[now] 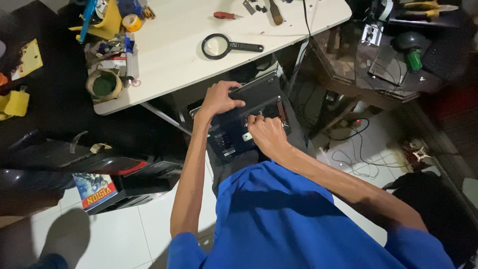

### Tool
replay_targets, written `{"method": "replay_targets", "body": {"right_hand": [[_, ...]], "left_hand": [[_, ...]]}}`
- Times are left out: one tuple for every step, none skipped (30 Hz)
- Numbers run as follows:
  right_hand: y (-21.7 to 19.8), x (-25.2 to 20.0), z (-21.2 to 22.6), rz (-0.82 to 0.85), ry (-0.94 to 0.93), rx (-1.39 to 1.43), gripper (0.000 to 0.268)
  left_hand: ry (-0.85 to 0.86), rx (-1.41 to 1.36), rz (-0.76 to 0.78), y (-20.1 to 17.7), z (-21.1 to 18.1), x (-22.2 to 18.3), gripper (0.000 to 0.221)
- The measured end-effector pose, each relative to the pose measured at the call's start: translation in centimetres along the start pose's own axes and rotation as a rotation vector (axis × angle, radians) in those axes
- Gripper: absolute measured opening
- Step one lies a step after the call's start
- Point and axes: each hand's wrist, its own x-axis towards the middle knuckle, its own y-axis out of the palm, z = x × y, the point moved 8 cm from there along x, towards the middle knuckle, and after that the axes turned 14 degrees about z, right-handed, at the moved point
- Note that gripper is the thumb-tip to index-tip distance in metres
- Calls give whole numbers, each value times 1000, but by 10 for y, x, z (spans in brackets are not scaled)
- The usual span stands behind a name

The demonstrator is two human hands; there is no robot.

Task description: Disassembling and inspecting internal components of a laptop using a magnifying glass and hands

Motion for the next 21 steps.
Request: {"method": "replay_targets", "body": {"right_hand": [[-1,0,0,-29,-12,4,14],[-3,0,-1,-58,-24,9,9],[-3,1,-1,-59,-20,9,9],[-2,2,-1,-39,-21,30,7],[0,4,-1,-20,-23,52,6],[-5,3,1,-22,-19,51,6],[-11,2,1,-34,-6,46,6],[-17,1,1,-47,6,41,7],[-22,-1,3,-47,9,38,7],[-34,-6,6,-141,42,-75,11],[-45,-11,10,-235,74,-190,16],[-42,-9,12,-235,75,-193,16],[-37,-8,14,-231,77,-195,13],[-33,-7,17,-228,78,-197,10],[-25,-5,18,-226,76,-197,10],[-12,-1,17,-165,63,-131,10],[2,4,17,-103,51,-64,11],[0,5,16,-102,51,-63,11],[2,7,14,-65,23,5,12],[4,9,13,-27,-4,73,14],[2,9,12,-26,-1,73,14]], "left_hand": [[6,-21,-4,-2,-4,-4,57],[12,-42,-7,-4,-8,-7,56],[15,-39,-6,-4,-8,-7,56],[23,-42,1,-3,-7,-6,56],[30,-44,7,-2,-7,-5,57],[33,-41,8,-1,-4,-2,57],[23,-4,11,0,-1,1,56],[12,33,13,1,2,5,56],[16,33,14,0,-1,2,56],[27,-12,15,-1,-4,0,56],[38,-58,15,-2,-6,-2,56],[42,-59,15,-3,-7,-2,56],[37,-45,16,-3,-8,-3,56],[33,-30,16,-3,-8,-4,56],[32,-32,16,-2,-8,-4,56],[40,-45,9,-2,-8,-4,55],[47,-57,3,-2,-9,-4,53],[46,-57,3,-1,-5,-1,53],[31,-14,-4,0,-1,3,53],[16,29,-11,1,3,7,53],[17,29,-8,3,4,7,53]]}}
